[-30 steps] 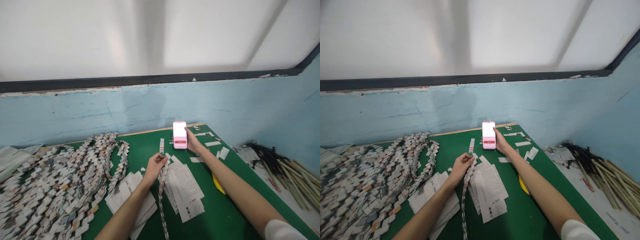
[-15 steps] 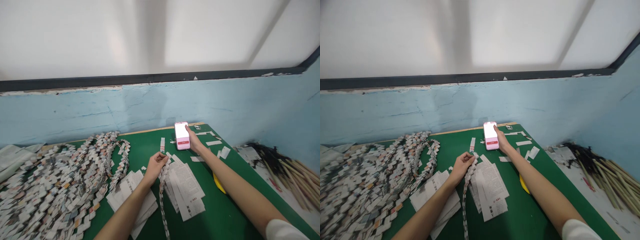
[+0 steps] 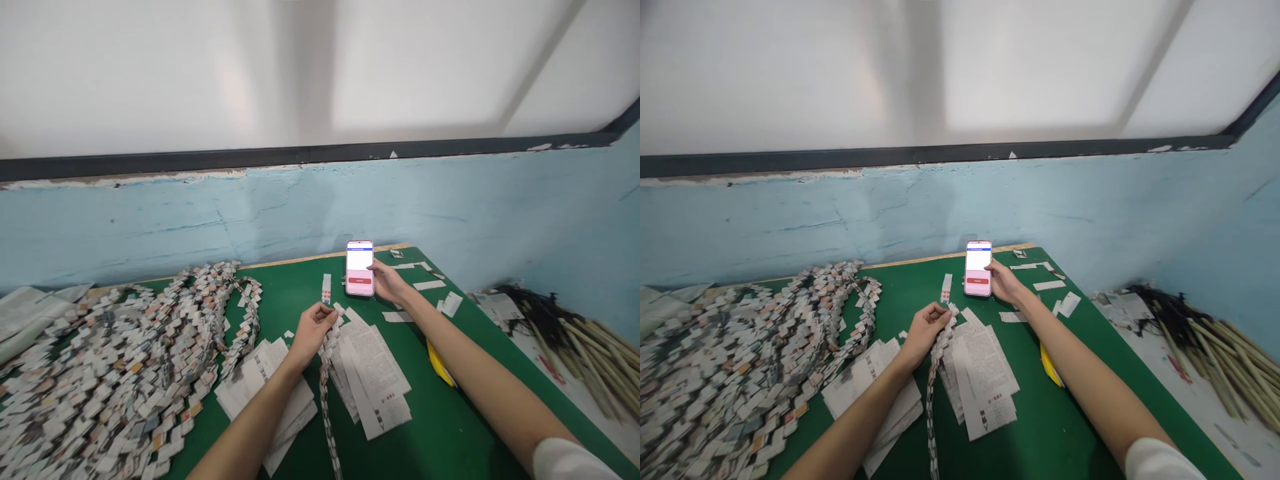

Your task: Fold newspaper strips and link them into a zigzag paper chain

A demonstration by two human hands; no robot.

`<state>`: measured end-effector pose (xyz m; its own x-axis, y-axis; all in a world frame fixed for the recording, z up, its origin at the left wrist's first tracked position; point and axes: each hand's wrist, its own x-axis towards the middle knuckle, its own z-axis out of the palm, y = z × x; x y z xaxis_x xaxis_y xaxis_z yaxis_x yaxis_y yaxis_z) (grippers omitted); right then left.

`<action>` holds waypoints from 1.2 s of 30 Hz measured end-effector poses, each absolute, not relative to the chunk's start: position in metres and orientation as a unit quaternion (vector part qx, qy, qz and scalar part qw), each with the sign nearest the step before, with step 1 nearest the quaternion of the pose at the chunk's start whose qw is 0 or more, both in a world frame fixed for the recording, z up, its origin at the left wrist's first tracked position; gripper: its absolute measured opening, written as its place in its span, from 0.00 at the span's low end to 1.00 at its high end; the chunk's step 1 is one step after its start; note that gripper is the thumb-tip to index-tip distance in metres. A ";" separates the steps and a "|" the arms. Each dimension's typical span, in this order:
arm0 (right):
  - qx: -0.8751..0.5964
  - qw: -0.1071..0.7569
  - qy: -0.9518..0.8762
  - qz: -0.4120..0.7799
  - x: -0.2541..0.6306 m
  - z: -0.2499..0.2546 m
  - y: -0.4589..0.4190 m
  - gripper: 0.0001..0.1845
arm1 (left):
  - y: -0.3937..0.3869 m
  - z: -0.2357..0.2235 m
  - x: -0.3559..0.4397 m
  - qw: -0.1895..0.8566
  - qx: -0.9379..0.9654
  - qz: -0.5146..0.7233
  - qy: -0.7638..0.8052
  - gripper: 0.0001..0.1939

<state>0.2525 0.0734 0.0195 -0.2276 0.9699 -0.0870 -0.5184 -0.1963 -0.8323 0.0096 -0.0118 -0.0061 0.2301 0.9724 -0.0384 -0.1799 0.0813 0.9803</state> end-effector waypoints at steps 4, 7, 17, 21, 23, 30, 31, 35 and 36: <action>-0.325 0.528 -0.347 0.704 0.251 0.020 0.073 0.27 | -0.011 -0.009 0.010 0.616 0.486 0.469 0.405 0.24; -0.319 0.511 -0.327 0.728 0.250 0.024 0.071 0.21 | -0.011 -0.010 0.010 0.617 0.487 0.468 0.404 0.24; -0.318 0.504 -0.362 0.717 0.254 0.018 0.074 0.30 | -0.010 -0.011 0.009 0.612 0.498 0.462 0.406 0.24; -0.320 0.492 -0.348 0.731 0.254 0.018 0.073 0.29 | -0.009 -0.015 0.009 0.608 0.502 0.464 0.403 0.23; -0.317 0.492 -0.359 0.727 0.255 0.017 0.073 0.29 | -0.009 -0.016 0.009 0.609 0.501 0.466 0.400 0.23; -0.331 0.504 -0.398 0.692 0.255 0.012 0.076 0.32 | -0.010 -0.013 0.010 0.610 0.500 0.466 0.402 0.23; -0.332 0.502 -0.395 0.694 0.256 0.011 0.077 0.31 | -0.010 -0.012 0.010 0.609 0.499 0.466 0.403 0.23; -0.329 0.489 -0.396 0.704 0.257 0.010 0.077 0.29 | -0.011 -0.011 0.009 0.606 0.503 0.464 0.406 0.23; -0.326 0.487 -0.399 0.705 0.257 0.011 0.076 0.30 | -0.011 -0.011 0.009 0.605 0.505 0.462 0.406 0.23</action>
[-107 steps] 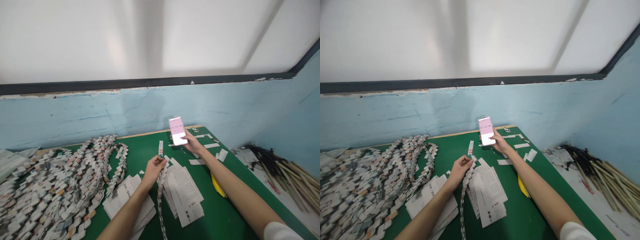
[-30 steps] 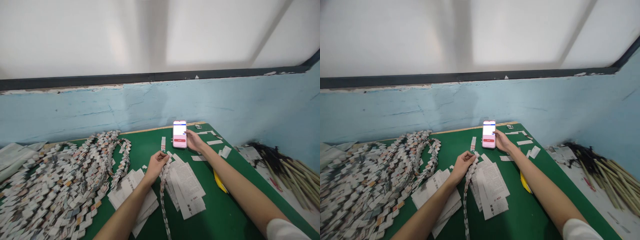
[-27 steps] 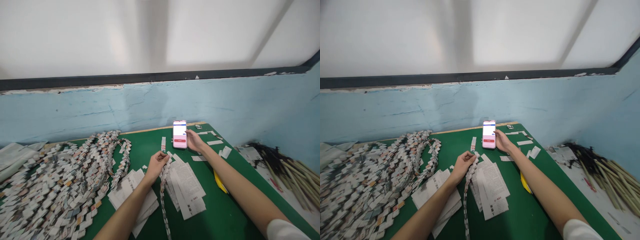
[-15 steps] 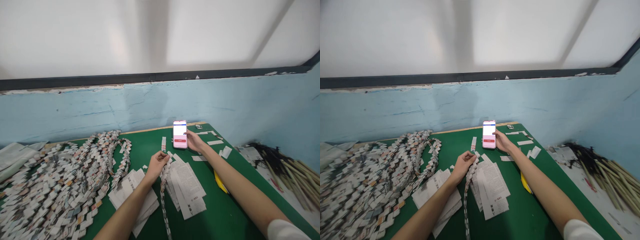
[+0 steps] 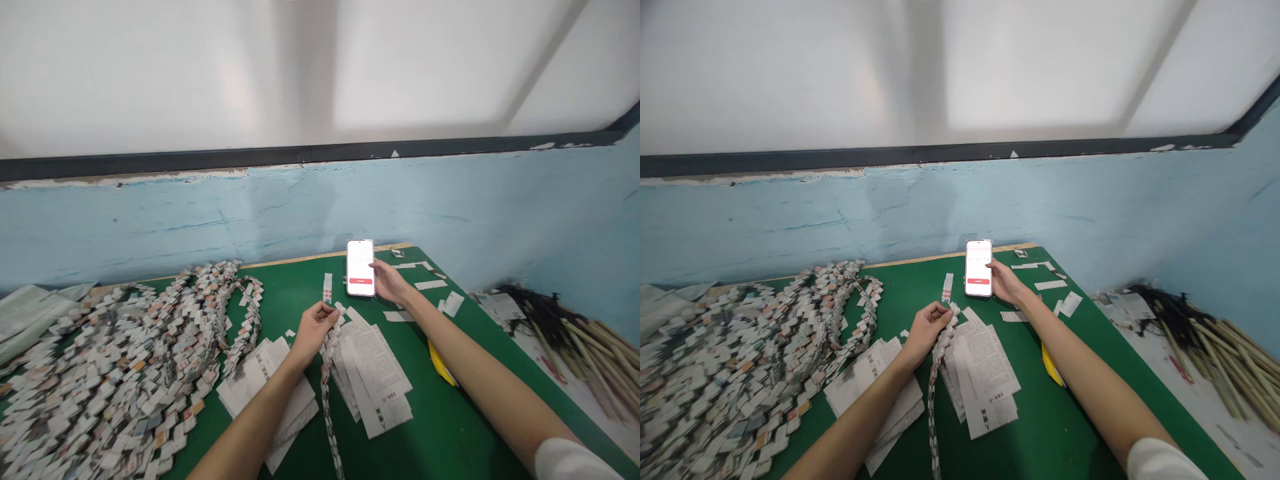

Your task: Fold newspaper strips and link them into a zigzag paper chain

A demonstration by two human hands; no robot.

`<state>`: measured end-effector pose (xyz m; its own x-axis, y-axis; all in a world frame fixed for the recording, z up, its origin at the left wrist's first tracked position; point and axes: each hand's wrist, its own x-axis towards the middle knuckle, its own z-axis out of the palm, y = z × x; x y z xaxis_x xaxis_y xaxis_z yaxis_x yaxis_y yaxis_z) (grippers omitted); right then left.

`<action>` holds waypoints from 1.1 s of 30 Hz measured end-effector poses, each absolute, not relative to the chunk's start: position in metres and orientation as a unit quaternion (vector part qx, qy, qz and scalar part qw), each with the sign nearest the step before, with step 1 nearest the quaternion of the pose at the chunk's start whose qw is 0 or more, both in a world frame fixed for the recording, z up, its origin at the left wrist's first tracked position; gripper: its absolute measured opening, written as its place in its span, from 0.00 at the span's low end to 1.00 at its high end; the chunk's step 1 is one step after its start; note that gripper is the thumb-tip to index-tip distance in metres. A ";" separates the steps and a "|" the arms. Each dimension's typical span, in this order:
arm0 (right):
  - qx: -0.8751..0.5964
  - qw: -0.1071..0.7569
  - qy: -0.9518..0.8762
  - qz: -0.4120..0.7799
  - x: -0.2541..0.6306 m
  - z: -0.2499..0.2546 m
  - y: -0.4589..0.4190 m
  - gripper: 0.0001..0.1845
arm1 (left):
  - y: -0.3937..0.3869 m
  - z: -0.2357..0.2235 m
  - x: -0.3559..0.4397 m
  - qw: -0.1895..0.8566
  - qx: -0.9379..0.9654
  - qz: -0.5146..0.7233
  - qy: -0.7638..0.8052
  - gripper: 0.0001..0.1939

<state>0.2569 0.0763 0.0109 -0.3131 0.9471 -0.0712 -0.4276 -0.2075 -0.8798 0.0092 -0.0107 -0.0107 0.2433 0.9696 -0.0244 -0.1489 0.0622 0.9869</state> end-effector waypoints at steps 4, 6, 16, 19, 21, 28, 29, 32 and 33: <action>-0.314 0.491 -0.389 0.713 0.257 0.017 0.072 0.34 | -0.011 -0.010 0.009 0.605 0.508 0.459 0.406 0.23; -0.309 0.492 -0.383 0.718 0.256 0.019 0.071 0.37 | -0.010 -0.010 0.008 0.607 0.507 0.457 0.407 0.23; -0.340 0.547 -0.334 0.688 0.257 0.030 0.076 0.26 | -0.010 -0.015 0.009 0.606 0.506 0.464 0.402 0.22; -0.337 0.563 -0.342 0.672 0.264 0.037 0.077 0.26 | -0.010 -0.014 0.010 0.607 0.504 0.463 0.405 0.22; -0.338 0.573 -0.351 0.659 0.269 0.039 0.078 0.26 | -0.011 -0.012 0.010 0.607 0.502 0.463 0.406 0.22; -0.432 0.532 -0.406 0.604 0.282 0.030 0.087 0.33 | -0.013 -0.004 0.011 0.606 0.499 0.465 0.410 0.23; -0.454 0.526 -0.439 0.569 0.284 0.028 0.089 0.35 | -0.013 -0.004 0.011 0.605 0.500 0.465 0.410 0.23; -0.525 0.465 -0.600 0.385 0.290 0.022 0.094 0.36 | -0.013 -0.004 0.011 0.600 0.506 0.464 0.410 0.23; -0.543 0.424 -0.649 0.323 0.291 0.019 0.095 0.37 | -0.012 -0.004 0.011 0.597 0.509 0.464 0.410 0.23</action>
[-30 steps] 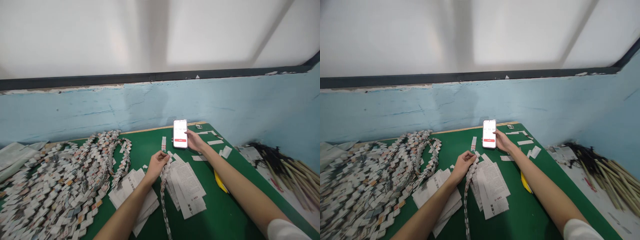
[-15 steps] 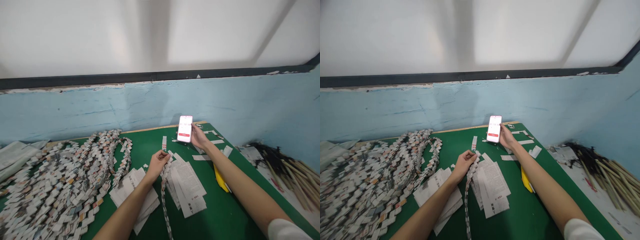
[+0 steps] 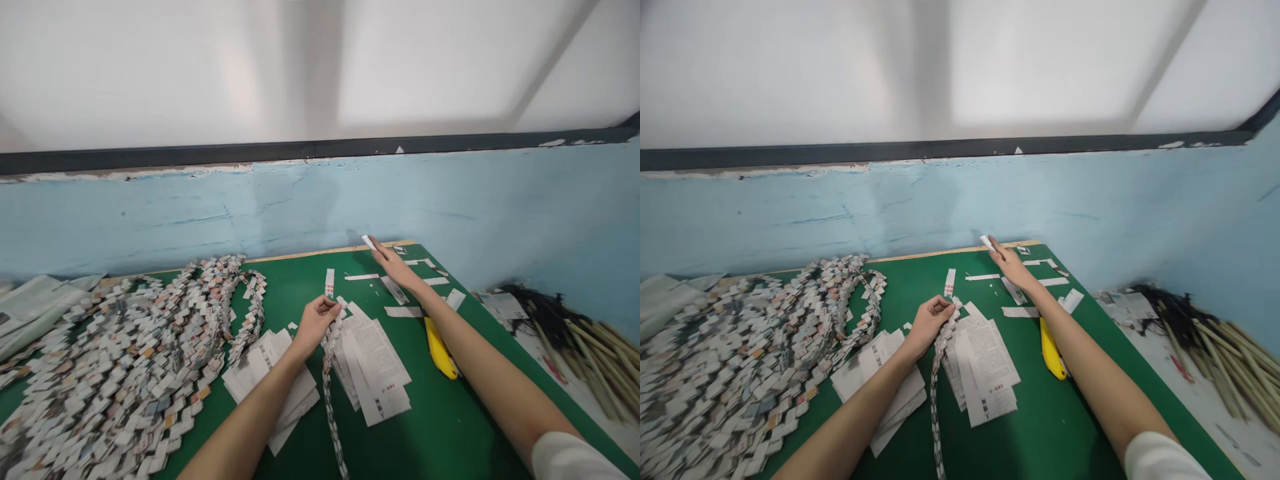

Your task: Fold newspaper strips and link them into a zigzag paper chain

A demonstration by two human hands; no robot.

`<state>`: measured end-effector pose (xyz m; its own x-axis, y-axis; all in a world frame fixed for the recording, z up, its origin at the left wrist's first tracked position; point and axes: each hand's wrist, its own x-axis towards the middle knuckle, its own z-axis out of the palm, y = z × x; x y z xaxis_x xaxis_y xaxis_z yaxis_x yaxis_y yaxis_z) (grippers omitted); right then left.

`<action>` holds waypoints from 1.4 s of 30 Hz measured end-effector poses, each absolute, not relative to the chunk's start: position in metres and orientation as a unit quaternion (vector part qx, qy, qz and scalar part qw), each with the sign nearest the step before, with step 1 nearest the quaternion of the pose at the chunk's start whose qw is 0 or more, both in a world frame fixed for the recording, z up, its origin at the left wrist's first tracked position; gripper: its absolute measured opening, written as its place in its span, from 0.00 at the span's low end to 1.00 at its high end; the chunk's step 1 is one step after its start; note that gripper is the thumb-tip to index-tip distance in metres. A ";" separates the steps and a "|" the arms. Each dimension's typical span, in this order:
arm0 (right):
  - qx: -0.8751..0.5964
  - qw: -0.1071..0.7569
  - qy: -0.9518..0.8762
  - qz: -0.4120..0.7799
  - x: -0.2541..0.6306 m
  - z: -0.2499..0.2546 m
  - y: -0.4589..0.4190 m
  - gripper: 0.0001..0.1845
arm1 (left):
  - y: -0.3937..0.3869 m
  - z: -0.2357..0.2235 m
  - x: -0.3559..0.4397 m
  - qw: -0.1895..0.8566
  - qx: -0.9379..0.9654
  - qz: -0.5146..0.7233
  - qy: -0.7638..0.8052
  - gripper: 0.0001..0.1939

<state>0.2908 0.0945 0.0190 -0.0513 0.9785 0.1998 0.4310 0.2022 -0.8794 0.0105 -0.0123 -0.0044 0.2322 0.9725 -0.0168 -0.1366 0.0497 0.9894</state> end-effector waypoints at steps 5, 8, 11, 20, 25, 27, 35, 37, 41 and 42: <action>-0.583 0.283 -0.750 0.132 0.288 -0.004 0.092 0.34 | -0.010 -0.007 0.011 0.585 0.521 0.466 0.412 0.23; -0.576 0.235 -0.771 0.134 0.285 -0.012 0.093 0.33 | -0.007 -0.009 0.012 0.585 0.514 0.475 0.410 0.23; -0.583 0.225 -0.768 0.141 0.282 -0.006 0.095 0.33 | -0.004 -0.013 0.013 0.594 0.499 0.482 0.408 0.23; -0.427 0.074 -0.857 0.278 0.261 0.043 0.033 0.22 | 0.000 -0.016 0.015 0.547 0.499 0.522 0.423 0.23; -0.431 0.016 -0.869 0.243 0.258 0.028 0.006 0.23 | 0.001 -0.014 0.015 0.512 0.502 0.548 0.431 0.22; -0.421 0.035 -0.871 0.249 0.261 0.022 0.005 0.20 | 0.001 -0.015 0.015 0.498 0.507 0.552 0.436 0.22; -0.482 0.223 -0.785 0.321 0.269 0.007 0.003 0.15 | 0.004 -0.021 0.012 0.447 0.497 0.584 0.461 0.20; -0.499 0.262 -0.765 0.312 0.271 0.003 0.001 0.14 | 0.004 -0.020 0.012 0.444 0.495 0.586 0.464 0.19; -0.508 0.316 -0.743 0.301 0.272 -0.002 -0.002 0.13 | 0.002 -0.018 0.012 0.436 0.496 0.589 0.466 0.18; -0.504 0.325 -0.742 0.300 0.272 -0.002 -0.002 0.12 | 0.002 -0.018 0.012 0.433 0.497 0.590 0.467 0.17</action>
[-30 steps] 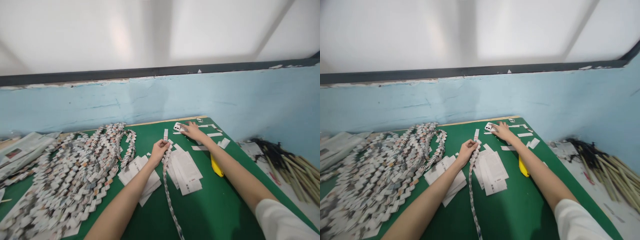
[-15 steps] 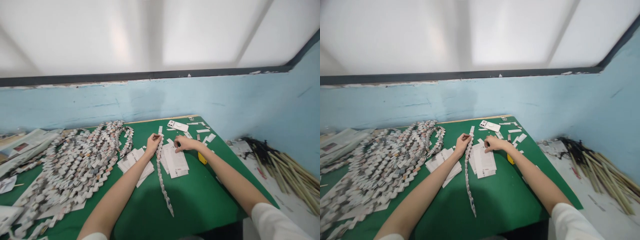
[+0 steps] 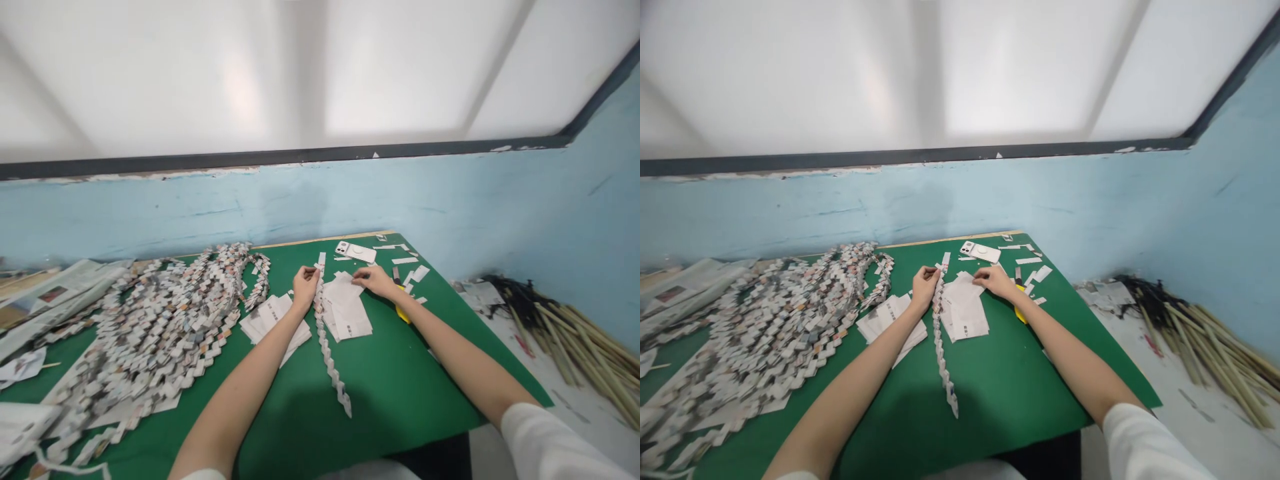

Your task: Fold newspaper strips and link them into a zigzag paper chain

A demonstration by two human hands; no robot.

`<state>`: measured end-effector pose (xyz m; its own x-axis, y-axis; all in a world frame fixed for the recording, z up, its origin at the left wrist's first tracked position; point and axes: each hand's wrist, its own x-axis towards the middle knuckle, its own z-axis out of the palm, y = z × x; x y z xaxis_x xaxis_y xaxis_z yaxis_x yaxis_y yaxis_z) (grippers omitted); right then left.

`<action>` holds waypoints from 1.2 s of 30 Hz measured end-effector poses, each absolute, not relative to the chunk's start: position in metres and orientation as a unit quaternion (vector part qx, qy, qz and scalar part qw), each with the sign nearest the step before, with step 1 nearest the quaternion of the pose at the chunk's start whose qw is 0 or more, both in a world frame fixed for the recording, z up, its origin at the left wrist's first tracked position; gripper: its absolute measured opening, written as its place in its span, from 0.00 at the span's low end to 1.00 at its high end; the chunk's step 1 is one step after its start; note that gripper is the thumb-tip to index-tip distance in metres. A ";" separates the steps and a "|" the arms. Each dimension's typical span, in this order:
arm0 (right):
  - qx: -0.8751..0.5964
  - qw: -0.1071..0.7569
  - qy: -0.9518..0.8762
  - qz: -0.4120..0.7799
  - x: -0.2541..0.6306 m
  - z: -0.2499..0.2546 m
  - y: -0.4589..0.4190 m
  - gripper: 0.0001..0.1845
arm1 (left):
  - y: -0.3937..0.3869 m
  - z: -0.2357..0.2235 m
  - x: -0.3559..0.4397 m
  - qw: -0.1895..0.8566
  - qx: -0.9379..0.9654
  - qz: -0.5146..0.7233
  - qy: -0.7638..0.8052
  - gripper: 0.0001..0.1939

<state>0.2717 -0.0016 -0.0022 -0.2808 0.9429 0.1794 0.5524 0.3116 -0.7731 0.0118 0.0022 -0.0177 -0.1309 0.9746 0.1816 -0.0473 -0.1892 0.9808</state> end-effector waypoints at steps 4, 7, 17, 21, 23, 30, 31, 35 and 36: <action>-0.509 0.355 -0.734 0.277 0.271 -0.004 -0.001 0.14 | 0.002 -0.019 0.011 0.408 0.497 0.595 0.482 0.17; -0.541 0.392 -0.692 0.273 0.271 -0.005 0.000 0.19 | 0.001 -0.019 0.010 0.357 0.496 0.595 0.522 0.13; -0.532 0.503 -0.595 0.332 0.252 -0.010 -0.007 0.27 | -0.013 -0.008 0.015 0.463 0.574 0.545 0.398 0.23; -0.514 0.503 -0.601 0.348 0.248 -0.010 -0.009 0.24 | -0.012 -0.008 0.018 0.525 0.591 0.507 0.343 0.29; -0.493 0.521 -0.598 0.359 0.248 -0.009 -0.009 0.20 | -0.010 -0.008 0.017 0.531 0.584 0.511 0.339 0.26; -0.452 0.542 -0.620 0.343 0.250 0.003 -0.016 0.10 | -0.004 -0.012 0.007 0.498 0.600 0.500 0.377 0.09; -0.451 0.535 -0.627 0.342 0.250 0.005 -0.018 0.11 | -0.006 -0.011 0.006 0.499 0.605 0.493 0.377 0.10; -0.433 0.514 -0.658 0.340 0.250 0.008 -0.023 0.13 | -0.015 -0.004 0.008 0.500 0.633 0.452 0.381 0.18; -0.426 0.510 -0.666 0.339 0.250 0.008 -0.023 0.13 | -0.018 -0.002 0.010 0.496 0.635 0.439 0.398 0.17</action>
<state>0.2498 -0.0231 0.0079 -0.1170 0.9134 0.3899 0.2220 0.4067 -0.8862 0.0104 -0.0181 -0.0024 0.2975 0.9407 0.1628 0.0707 -0.1918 0.9789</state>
